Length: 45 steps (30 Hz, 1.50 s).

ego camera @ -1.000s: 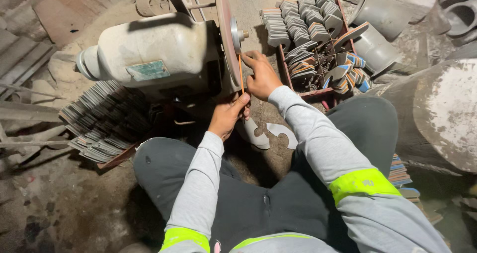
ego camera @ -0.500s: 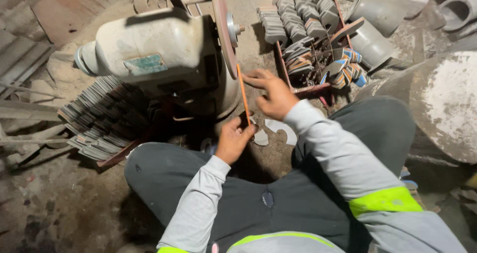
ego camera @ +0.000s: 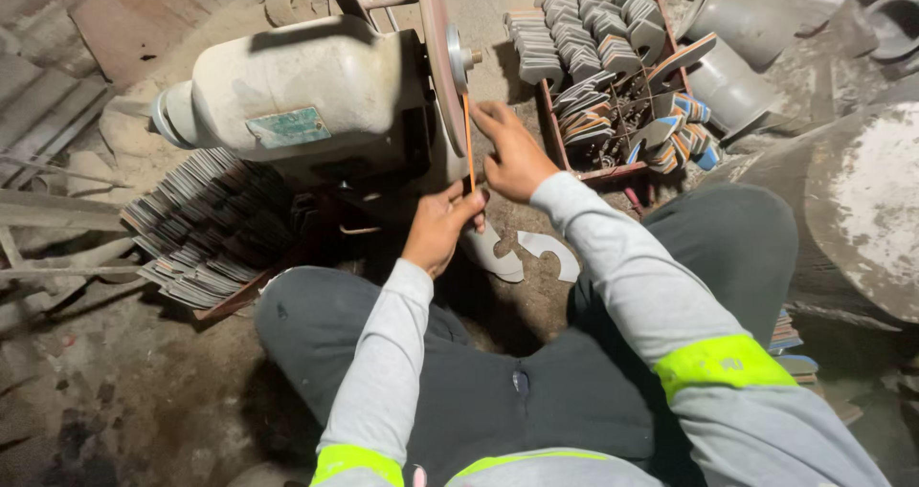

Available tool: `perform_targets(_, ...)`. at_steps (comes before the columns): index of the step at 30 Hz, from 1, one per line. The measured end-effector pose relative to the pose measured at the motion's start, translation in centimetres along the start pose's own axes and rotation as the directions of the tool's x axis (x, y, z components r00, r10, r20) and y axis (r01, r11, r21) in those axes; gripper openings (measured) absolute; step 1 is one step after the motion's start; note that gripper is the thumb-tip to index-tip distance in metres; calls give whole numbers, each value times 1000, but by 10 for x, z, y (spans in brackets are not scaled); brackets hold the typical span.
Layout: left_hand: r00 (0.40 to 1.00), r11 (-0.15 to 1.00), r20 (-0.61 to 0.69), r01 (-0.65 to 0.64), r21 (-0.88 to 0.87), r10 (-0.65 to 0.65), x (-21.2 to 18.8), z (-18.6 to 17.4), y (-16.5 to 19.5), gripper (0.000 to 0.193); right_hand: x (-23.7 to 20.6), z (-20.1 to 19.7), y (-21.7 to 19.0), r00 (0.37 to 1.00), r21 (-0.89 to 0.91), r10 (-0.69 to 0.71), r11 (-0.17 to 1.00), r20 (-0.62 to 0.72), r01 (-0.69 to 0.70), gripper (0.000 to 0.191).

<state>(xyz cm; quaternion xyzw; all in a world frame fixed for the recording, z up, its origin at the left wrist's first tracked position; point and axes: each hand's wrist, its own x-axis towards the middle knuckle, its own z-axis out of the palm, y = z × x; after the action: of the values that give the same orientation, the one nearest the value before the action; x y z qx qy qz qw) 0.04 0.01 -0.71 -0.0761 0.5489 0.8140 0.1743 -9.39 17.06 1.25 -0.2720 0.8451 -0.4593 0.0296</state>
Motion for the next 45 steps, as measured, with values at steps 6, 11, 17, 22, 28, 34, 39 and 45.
perform_targets(6,998,979,11,64,-191,-63,9,7,15,23,20,8,14,1000,-96,-9,995,-28,6,66)
perform_targets(11,998,985,59,40,-170,-31,-10,5,1,23,-1,3,-11,999,-72,-24,997,-45,21,73)
perform_targets(17,992,987,68,-115,113,108,-65,21,-40,19,-62,-26,-40,978,-13,-48,999,205,52,79)
perform_targets(22,975,862,-122,-100,496,183,-80,52,-60,31,-99,-49,-30,854,224,-67,973,517,-59,82)
perform_targets(28,989,754,-73,-49,655,128,-75,82,-30,39,-99,-47,-19,833,-53,337,935,438,-350,56)
perform_targets(34,745,81,197,-319,944,638,-74,59,17,87,-79,-92,-5,901,-195,215,969,377,-150,50)
perform_targets(39,843,310,247,-425,850,477,-53,48,12,100,-57,-99,-19,819,95,366,889,442,-449,27)
perform_targets(45,998,928,43,-60,367,48,-31,35,0,83,-31,-72,-23,893,549,395,706,217,-446,28)
